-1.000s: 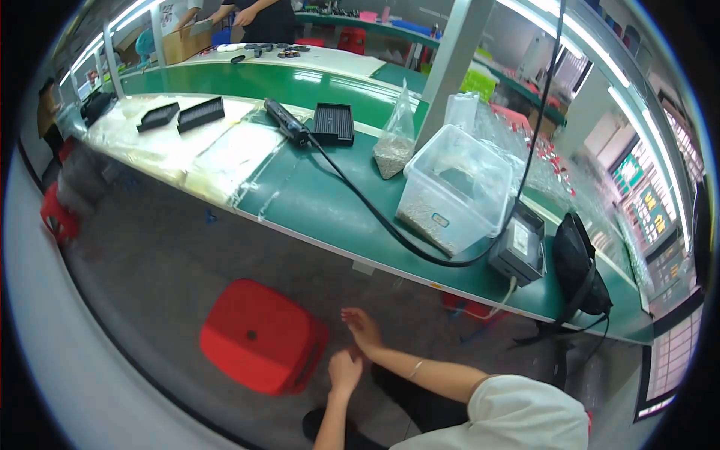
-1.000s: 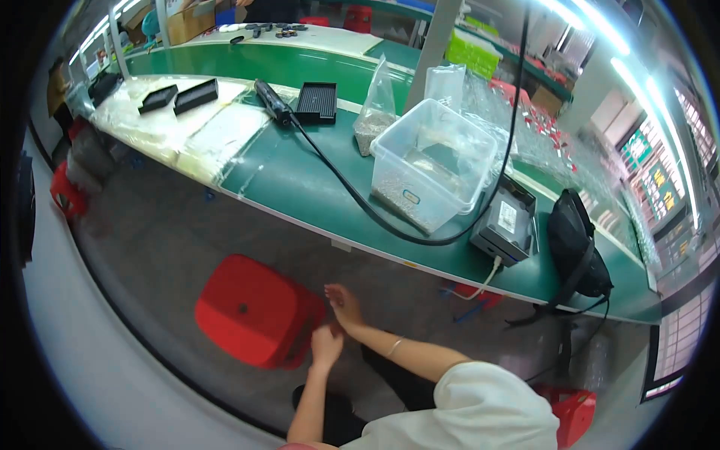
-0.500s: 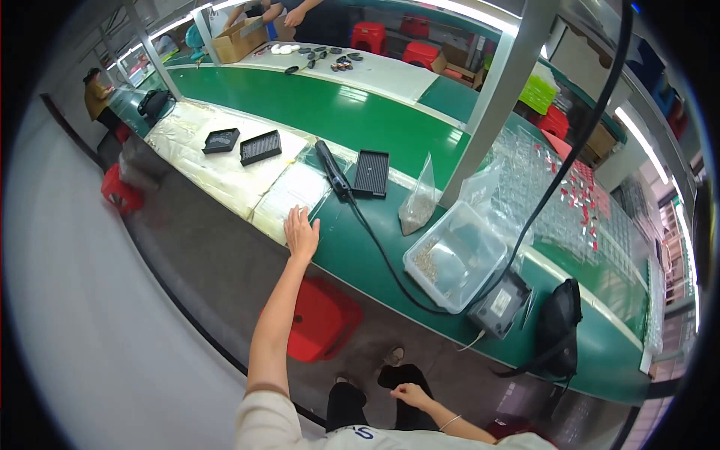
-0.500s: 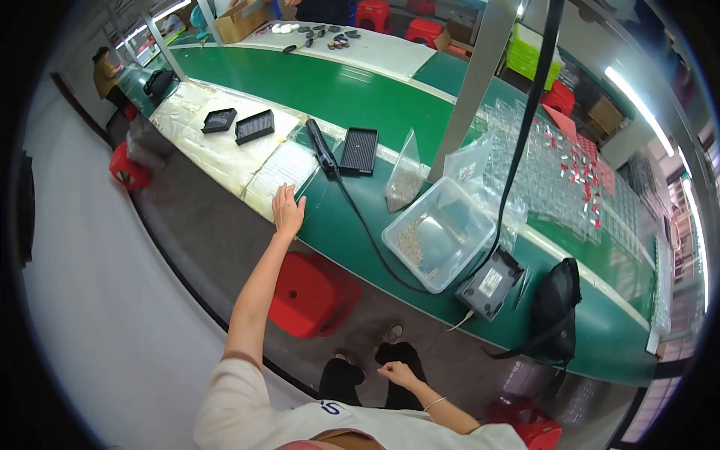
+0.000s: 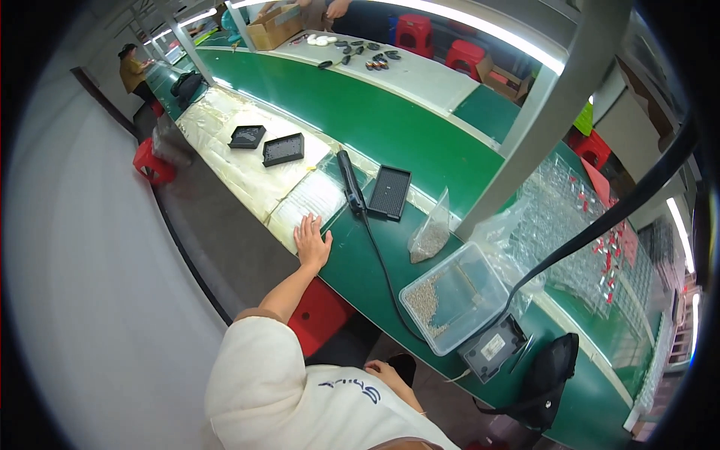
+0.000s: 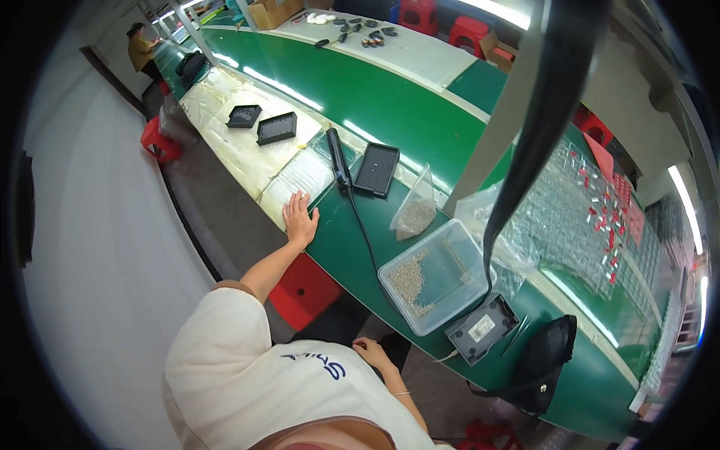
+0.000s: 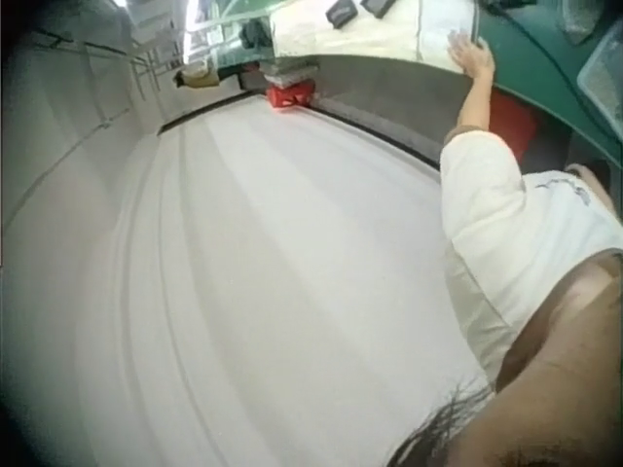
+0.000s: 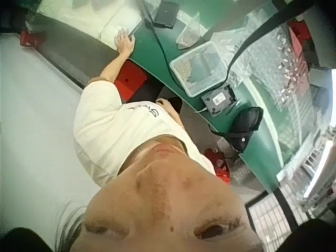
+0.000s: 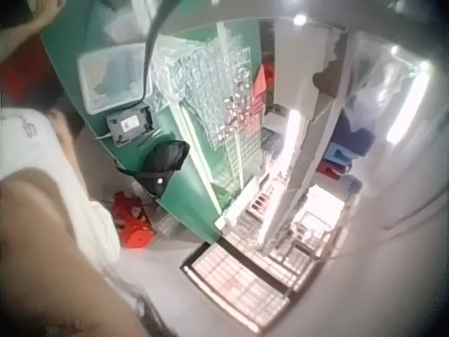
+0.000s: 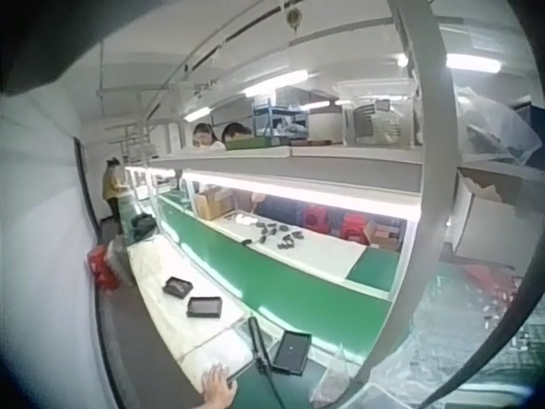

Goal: The person sorts small metallic components by hand, placing them from a plastic tray into a plastic bag.

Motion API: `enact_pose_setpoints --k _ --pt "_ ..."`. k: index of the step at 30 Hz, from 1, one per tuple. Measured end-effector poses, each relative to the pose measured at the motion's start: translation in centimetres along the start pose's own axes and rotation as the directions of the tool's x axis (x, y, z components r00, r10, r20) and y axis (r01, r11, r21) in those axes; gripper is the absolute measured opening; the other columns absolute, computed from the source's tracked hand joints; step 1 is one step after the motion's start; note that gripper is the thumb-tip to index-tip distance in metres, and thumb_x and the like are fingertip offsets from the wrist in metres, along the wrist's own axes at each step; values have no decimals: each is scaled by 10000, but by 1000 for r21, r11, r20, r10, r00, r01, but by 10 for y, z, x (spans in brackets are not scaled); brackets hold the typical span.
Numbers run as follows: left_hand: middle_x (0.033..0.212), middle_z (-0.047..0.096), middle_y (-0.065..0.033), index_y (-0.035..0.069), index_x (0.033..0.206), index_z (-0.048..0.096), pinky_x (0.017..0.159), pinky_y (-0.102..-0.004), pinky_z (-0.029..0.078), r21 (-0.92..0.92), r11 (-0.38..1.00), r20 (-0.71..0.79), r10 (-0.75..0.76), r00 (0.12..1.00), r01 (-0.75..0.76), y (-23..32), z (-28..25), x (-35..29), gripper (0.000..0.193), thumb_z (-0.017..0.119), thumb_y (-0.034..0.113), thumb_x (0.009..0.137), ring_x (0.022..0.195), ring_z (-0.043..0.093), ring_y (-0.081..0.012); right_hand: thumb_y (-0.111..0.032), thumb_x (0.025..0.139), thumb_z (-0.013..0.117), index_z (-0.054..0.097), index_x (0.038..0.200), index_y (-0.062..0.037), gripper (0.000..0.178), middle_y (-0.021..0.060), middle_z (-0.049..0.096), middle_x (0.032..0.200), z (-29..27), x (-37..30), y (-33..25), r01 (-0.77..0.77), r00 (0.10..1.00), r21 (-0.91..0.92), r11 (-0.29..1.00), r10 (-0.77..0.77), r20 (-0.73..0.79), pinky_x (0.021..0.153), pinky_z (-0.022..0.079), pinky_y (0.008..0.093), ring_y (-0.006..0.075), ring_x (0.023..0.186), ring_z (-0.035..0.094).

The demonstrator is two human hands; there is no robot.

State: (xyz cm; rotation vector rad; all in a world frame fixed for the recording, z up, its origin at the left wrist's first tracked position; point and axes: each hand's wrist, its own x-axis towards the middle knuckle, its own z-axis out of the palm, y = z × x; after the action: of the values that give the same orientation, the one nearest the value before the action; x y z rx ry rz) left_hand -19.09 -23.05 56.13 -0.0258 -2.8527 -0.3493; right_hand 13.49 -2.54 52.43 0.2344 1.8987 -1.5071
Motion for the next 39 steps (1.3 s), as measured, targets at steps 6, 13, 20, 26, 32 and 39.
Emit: enact_pose_setpoints --k 6,13,20,26,32,39 --pt "1376 325 -165 45 1280 390 1072 -510 133 24 997 -24 70 997 -69 -16 4 -2 532 515 300 830 1324 227 -304 -190 844 599 605 1057 -38 261 142 630 996 13 92 -34 295 955 305 906 -288 -68 792 476 292 225 909 618" --pt "1404 302 -142 91 1290 395 1088 -503 35 -262 950 99 204 974 -173 -25 0 -15 560 559 289 792 1354 178 -293 -196 839 603 610 1054 -49 260 134 633 971 38 277 -94 445 880 68 893 -422 -218 777 475 297 227 883 618" --pt "1237 521 -117 80 1163 524 1046 -505 210 -739 523 -40 596 802 -425 -91 -46 80 418 623 132 760 1220 425 -292 -219 835 606 624 1041 -73 253 114 638 910 94 241 -62 308 896 6 951 -288 -338 737 472 318 229 827 613" --pt "1161 535 -120 43 1162 514 970 -400 342 56 862 -283 498 820 -504 -277 -37 319 478 646 44 703 1105 482 -282 -211 898 539 516 1207 -28 360 120 569 1166 91 192 -163 216 970 50 975 -209 -122 910 417 299 185 1086 541" --pt "971 579 -141 9 949 595 794 -395 441 -98 777 -21 623 782 -622 -337 -32 349 233 576 -49 724 930 541 -347 -194 887 535 507 1214 -48 359 102 545 1200 86 178 -195 375 923 207 903 -345 -169 968 390 321 201 1121 520" --pt "899 576 -153 -8 906 590 762 -402 441 -106 667 47 744 667 -737 -314 -50 363 214 582 -67 701 881 544 -356 -181 891 544 487 1230 -49 369 98 504 1250 77 150 -217 514 857 413 752 -472 -207 1011 357 339 197 1170 478"
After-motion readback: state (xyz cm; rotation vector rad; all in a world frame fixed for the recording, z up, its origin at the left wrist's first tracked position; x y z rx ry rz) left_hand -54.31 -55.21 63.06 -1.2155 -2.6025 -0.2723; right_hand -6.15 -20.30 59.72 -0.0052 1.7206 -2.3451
